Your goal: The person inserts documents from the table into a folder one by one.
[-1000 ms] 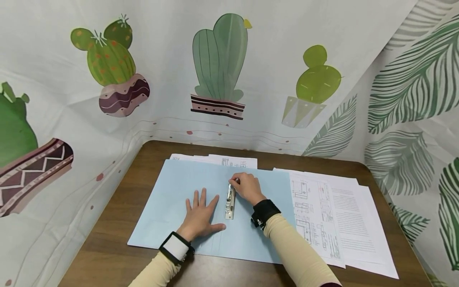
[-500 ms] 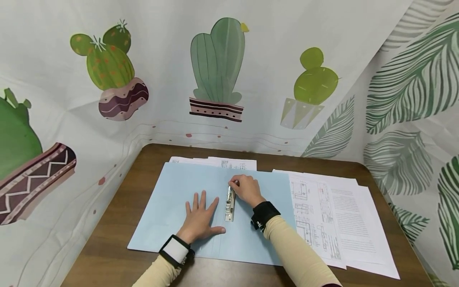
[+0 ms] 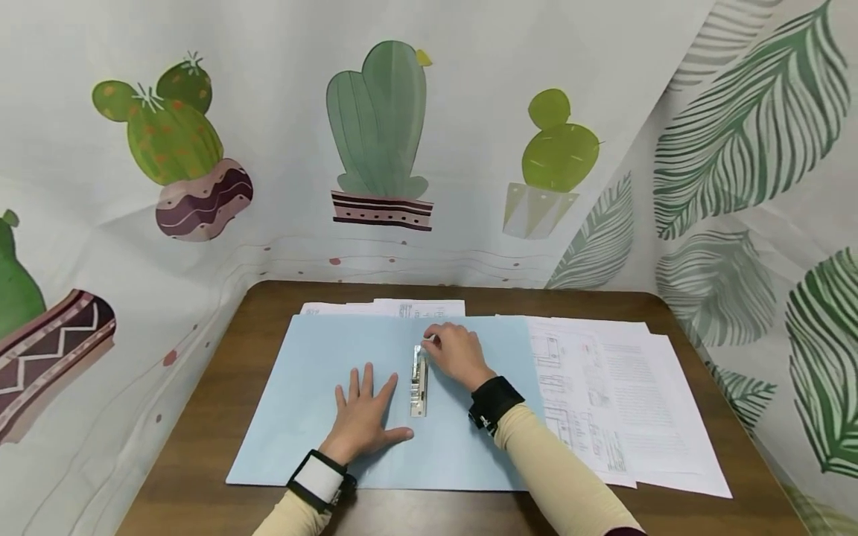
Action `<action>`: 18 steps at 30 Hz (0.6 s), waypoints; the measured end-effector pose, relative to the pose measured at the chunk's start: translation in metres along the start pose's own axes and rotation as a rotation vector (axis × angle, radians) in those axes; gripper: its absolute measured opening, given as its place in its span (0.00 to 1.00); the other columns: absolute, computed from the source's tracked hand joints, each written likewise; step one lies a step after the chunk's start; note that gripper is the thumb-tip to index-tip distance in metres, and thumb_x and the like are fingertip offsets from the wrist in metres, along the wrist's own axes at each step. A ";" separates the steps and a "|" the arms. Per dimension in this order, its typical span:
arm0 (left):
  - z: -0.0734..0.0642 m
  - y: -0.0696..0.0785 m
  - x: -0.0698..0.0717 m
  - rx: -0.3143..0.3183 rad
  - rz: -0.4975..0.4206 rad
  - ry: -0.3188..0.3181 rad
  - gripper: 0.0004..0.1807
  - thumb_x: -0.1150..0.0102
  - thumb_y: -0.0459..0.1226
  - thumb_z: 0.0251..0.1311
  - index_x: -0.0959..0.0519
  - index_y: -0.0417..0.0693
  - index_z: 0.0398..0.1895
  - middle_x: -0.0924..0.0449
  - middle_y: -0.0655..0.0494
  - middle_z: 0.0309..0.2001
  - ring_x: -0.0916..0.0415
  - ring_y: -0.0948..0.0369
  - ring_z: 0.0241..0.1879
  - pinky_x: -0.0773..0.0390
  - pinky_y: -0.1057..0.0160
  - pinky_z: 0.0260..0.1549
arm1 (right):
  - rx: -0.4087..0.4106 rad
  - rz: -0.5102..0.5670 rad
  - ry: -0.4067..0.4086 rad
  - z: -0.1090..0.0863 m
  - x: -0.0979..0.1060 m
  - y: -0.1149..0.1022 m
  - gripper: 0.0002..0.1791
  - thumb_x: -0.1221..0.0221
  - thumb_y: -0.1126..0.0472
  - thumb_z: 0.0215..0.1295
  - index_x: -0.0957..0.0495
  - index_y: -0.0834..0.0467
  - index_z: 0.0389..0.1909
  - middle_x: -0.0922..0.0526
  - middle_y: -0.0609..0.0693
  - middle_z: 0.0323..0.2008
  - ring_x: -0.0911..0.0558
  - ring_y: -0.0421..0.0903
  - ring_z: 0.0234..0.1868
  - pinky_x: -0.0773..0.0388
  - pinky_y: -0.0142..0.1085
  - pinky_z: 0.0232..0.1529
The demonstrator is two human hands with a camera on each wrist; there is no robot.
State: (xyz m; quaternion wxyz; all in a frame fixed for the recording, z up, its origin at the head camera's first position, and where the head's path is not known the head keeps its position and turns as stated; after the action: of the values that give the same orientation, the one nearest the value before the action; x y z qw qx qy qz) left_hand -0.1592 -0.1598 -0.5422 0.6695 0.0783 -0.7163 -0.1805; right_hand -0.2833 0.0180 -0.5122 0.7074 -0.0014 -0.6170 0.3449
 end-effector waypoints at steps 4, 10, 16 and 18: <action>0.001 0.000 -0.002 0.001 -0.003 -0.004 0.58 0.24 0.65 0.44 0.31 0.44 0.75 0.51 0.23 0.76 0.58 0.23 0.74 0.53 0.19 0.63 | 0.008 -0.089 0.065 -0.010 0.019 0.007 0.13 0.35 0.52 0.71 0.14 0.52 0.51 0.14 0.54 0.47 0.18 0.56 0.47 0.23 0.51 0.41; 0.001 -0.005 -0.001 0.008 -0.007 -0.003 0.58 0.24 0.65 0.43 0.32 0.44 0.75 0.52 0.23 0.76 0.58 0.23 0.74 0.54 0.19 0.63 | -0.008 -0.168 0.142 -0.021 0.044 0.024 0.21 0.34 0.53 0.71 0.20 0.53 0.62 0.21 0.57 0.58 0.24 0.60 0.53 0.28 0.52 0.46; 0.002 -0.003 -0.002 -0.001 -0.020 0.005 0.58 0.23 0.64 0.43 0.31 0.44 0.75 0.52 0.23 0.77 0.59 0.23 0.75 0.55 0.18 0.63 | -0.062 -0.185 0.180 -0.035 0.067 0.049 0.25 0.34 0.54 0.70 0.22 0.54 0.65 0.23 0.59 0.61 0.25 0.62 0.54 0.29 0.54 0.46; 0.003 -0.002 -0.002 -0.003 -0.019 -0.001 0.58 0.24 0.65 0.43 0.32 0.44 0.75 0.53 0.23 0.77 0.60 0.24 0.75 0.55 0.19 0.63 | -0.084 -0.192 0.188 -0.041 0.074 0.058 0.25 0.34 0.54 0.70 0.22 0.54 0.66 0.23 0.60 0.62 0.25 0.63 0.54 0.29 0.55 0.46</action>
State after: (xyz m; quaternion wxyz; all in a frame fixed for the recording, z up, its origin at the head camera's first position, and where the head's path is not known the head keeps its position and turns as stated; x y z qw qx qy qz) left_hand -0.1624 -0.1604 -0.5446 0.6675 0.0843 -0.7156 -0.1879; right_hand -0.2758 0.1159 -0.4828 0.7909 -0.0045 -0.5595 0.2478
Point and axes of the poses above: each hand's wrist, its own z-axis towards the middle knuckle, its own x-axis out of the back of the hand, y = z × x, the point moved 3 cm from there along z, towards the middle knuckle
